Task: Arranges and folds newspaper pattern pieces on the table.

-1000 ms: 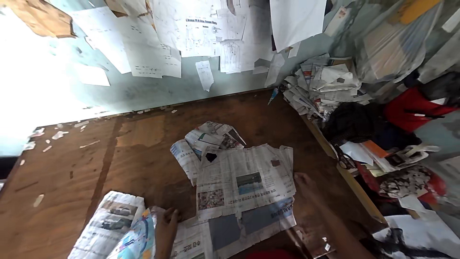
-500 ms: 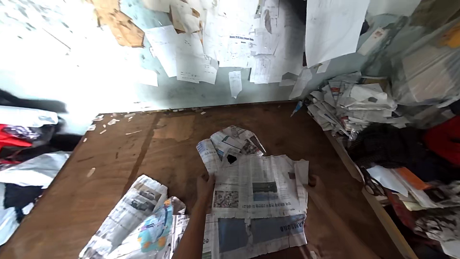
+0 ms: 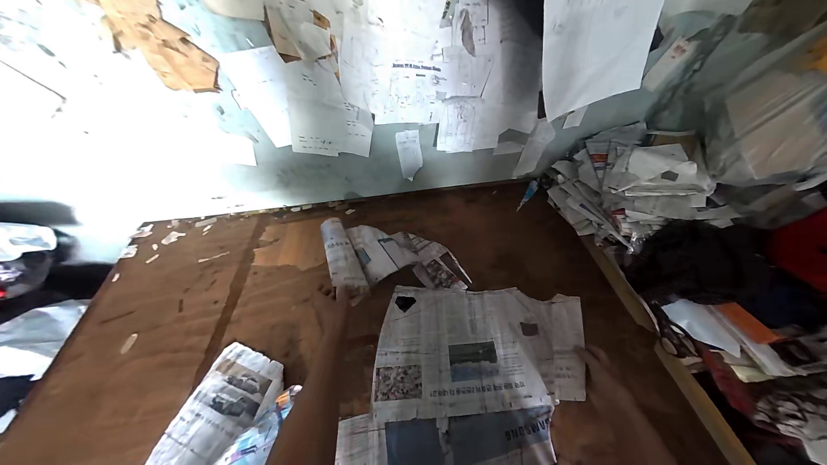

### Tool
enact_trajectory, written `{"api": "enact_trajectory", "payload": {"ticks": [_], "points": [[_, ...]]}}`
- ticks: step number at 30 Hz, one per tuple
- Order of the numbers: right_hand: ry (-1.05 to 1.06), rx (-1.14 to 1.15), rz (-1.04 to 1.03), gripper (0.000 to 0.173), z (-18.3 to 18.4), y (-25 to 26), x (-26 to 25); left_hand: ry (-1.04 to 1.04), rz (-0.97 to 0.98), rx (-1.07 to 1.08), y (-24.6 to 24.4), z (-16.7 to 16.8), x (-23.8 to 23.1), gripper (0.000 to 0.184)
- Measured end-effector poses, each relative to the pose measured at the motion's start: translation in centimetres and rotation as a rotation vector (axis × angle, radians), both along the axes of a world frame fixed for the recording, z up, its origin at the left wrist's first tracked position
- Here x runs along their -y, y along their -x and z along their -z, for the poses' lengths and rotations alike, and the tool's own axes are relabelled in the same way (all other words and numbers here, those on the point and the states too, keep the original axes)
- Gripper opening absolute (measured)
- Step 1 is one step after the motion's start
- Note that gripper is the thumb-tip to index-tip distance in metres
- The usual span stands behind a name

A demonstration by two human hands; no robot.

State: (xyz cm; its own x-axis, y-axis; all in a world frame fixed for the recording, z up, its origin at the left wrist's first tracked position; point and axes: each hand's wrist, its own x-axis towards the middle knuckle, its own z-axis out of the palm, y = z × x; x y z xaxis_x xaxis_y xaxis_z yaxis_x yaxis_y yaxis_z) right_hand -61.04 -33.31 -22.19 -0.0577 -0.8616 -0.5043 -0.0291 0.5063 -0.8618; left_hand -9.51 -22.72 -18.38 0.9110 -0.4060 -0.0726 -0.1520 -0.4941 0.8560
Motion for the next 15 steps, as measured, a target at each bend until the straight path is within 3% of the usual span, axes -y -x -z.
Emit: {"api": "enact_trajectory", "payload": {"ticks": [3, 6, 8, 10, 15], "points": [[-0.114, 0.207, 0.007, 0.039, -0.4, 0.3, 0.0, -0.203, 0.188, 0.264, 3.8, 1.3, -3.2, 0.071], [-0.136, 0.312, 0.050, 0.028, -0.4, -0.1, 0.2, -0.268, 0.529, 0.386, 9.1, 4.7, -7.1, 0.067], [-0.085, 0.254, 0.072, 0.025, -0.5, -0.4, 0.4, -0.294, 0.679, 0.535, 11.1, 8.3, -9.5, 0.076], [-0.019, 0.125, 0.046, 0.028, -0.9, -0.8, 1.0, -0.291, 0.682, 0.728, 11.2, 10.8, -10.9, 0.085], [0.171, -0.171, -0.115, 0.036, 0.1, -1.2, 1.6, -0.353, 0.700, 0.863, 10.4, 10.3, -11.2, 0.090]]}}
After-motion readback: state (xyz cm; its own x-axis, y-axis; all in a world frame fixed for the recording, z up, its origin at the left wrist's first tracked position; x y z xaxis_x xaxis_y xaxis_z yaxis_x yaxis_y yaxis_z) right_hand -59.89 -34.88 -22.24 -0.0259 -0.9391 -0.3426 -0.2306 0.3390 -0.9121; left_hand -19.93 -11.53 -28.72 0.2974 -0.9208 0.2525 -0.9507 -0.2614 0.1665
